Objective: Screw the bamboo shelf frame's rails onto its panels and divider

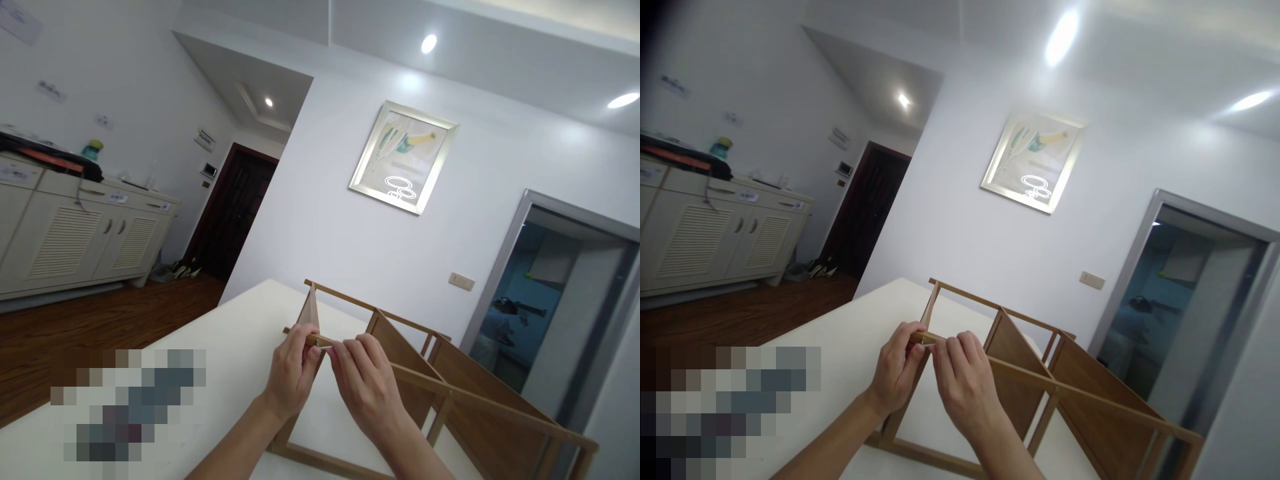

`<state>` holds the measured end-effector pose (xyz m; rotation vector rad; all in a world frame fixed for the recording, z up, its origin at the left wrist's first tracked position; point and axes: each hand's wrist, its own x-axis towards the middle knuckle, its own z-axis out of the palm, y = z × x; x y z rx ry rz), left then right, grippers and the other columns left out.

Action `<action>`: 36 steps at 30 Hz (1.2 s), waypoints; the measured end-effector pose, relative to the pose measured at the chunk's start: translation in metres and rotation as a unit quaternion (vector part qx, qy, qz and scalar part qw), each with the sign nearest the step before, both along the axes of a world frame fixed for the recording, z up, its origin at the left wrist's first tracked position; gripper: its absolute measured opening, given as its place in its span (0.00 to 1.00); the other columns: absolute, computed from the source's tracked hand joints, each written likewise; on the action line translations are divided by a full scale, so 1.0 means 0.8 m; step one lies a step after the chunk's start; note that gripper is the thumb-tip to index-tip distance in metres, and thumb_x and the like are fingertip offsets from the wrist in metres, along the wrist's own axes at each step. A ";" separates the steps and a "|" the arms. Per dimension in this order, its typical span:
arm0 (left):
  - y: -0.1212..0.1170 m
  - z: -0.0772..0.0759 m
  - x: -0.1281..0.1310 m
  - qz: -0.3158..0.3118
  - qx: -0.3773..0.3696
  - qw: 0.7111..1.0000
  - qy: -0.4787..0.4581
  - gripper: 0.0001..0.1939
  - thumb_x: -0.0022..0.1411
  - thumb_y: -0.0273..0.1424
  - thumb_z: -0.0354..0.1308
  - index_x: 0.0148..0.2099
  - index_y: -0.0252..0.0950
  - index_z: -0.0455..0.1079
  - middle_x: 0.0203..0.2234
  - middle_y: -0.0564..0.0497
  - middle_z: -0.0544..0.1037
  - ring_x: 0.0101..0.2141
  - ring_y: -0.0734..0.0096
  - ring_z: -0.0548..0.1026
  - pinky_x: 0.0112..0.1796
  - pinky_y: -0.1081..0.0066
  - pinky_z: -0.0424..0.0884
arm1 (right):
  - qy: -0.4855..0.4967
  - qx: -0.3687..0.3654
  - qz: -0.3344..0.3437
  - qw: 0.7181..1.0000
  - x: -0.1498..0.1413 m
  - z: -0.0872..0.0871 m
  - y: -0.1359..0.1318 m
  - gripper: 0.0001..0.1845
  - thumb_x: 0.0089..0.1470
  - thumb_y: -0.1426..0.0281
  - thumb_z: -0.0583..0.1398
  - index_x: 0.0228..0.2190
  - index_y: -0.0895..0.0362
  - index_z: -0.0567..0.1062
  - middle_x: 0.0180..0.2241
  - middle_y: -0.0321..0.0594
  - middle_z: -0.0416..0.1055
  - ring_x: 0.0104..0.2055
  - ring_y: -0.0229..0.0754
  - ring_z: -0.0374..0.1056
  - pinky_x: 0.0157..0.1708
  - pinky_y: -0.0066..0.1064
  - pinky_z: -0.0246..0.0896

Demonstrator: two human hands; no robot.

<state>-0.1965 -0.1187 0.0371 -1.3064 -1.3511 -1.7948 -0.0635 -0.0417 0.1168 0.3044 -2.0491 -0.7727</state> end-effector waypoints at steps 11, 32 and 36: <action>0.002 -0.002 -0.002 0.013 0.000 1.000 0.001 0.12 0.69 0.33 0.45 0.52 0.39 0.62 0.35 0.49 0.73 0.34 0.68 0.72 0.36 0.67 0.70 | 0.022 -0.019 -0.032 0.999 -0.002 -0.020 -0.008 0.05 0.61 0.78 0.56 0.38 0.58 0.69 0.29 0.40 0.67 0.29 0.42 0.58 0.30 0.39 0.55; 0.000 0.000 0.000 0.024 0.008 1.000 0.003 0.12 0.69 0.32 0.46 0.52 0.39 0.63 0.37 0.48 0.74 0.35 0.66 0.73 0.37 0.65 0.71 | 0.046 -0.075 -0.021 0.996 -0.006 -0.031 -0.014 0.06 0.61 0.78 0.55 0.40 0.59 0.70 0.29 0.40 0.66 0.30 0.42 0.58 0.31 0.36 0.57; 0.001 -0.002 -0.002 0.020 0.005 1.000 0.003 0.12 0.69 0.32 0.46 0.53 0.39 0.63 0.38 0.48 0.74 0.36 0.66 0.74 0.36 0.67 0.71 | 0.045 -0.084 -0.033 0.995 -0.007 -0.034 -0.012 0.11 0.61 0.78 0.55 0.45 0.60 0.71 0.28 0.41 0.66 0.31 0.43 0.58 0.30 0.36 0.56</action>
